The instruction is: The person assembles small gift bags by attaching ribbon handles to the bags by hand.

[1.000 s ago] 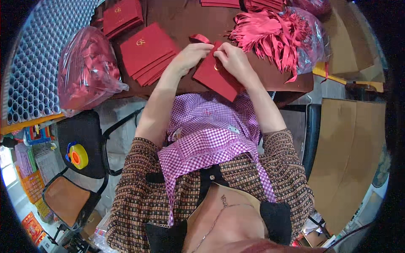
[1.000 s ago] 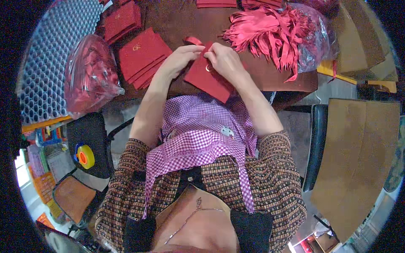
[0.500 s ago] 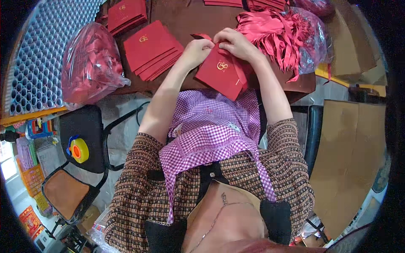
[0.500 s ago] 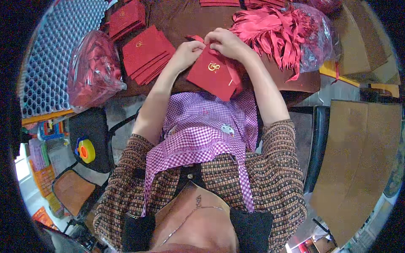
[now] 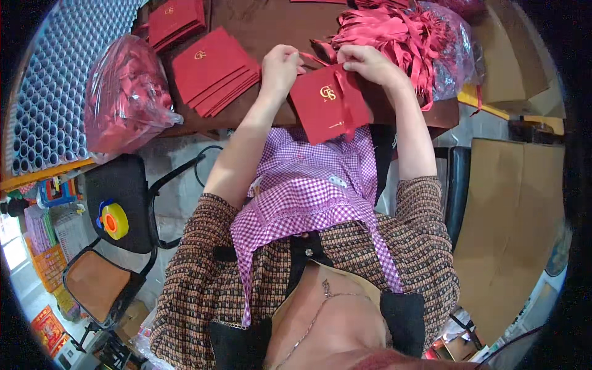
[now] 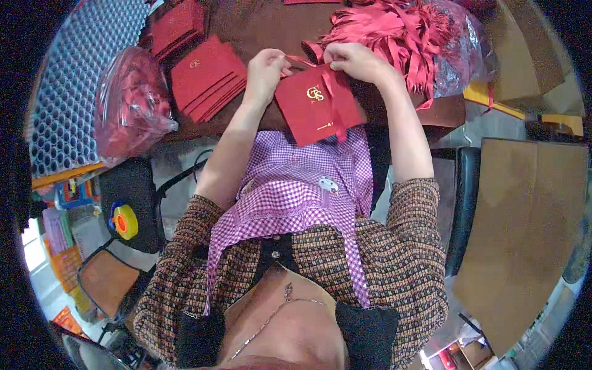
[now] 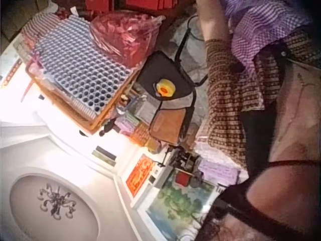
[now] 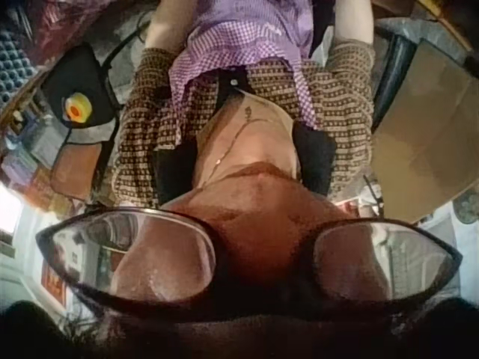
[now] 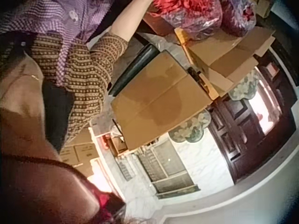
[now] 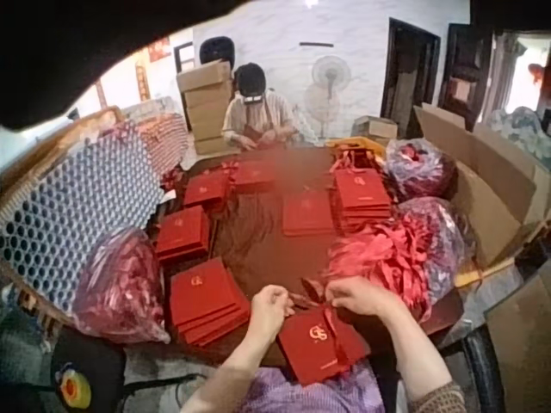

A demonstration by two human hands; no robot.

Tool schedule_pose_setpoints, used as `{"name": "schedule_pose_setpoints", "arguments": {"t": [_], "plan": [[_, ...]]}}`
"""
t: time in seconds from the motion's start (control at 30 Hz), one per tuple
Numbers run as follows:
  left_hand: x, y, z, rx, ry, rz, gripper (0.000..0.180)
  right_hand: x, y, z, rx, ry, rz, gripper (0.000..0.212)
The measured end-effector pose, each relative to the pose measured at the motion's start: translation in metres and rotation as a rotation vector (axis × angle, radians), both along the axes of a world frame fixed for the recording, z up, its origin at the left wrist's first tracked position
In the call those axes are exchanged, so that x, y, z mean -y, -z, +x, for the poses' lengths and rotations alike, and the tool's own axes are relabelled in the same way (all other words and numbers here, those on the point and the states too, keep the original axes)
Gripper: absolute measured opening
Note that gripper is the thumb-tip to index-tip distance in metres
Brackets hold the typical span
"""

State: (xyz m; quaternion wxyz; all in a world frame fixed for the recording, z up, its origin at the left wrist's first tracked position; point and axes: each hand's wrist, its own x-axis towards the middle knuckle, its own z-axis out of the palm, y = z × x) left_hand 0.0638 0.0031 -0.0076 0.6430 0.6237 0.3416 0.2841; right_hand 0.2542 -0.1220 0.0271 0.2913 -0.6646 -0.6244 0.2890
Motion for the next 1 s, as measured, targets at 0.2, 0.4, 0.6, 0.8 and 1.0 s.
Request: {"name": "schedule_pose_setpoints", "arguments": {"t": [0.2, 0.4, 0.6, 0.8, 1.0], "plan": [[-0.010, -0.017, -0.003, 0.132, -0.168, -0.075, 0.015, 0.015, -0.008, -0.005, 0.055, 0.051, -0.047, 0.011], [-0.025, -0.020, -0.005, -0.021, -0.358, 0.973, 0.023, 0.011, -0.005, -0.014, 0.207, 0.163, 0.015, 0.015], [0.016, -0.015, -0.034, -0.187, 0.025, 1.027, 0.012, 0.036, -0.003, -0.034, 0.398, 0.291, 0.565, 0.016], [0.038, -0.002, -0.058, -0.346, 0.167, 0.945, 0.034, 0.125, 0.017, -0.088, 0.105, 0.956, 0.443, 0.011], [0.041, -0.005, -0.054, -0.315, 0.179, 0.929, 0.039, 0.151, 0.062, -0.129, -0.200, 1.028, 0.150, 0.026]]}}
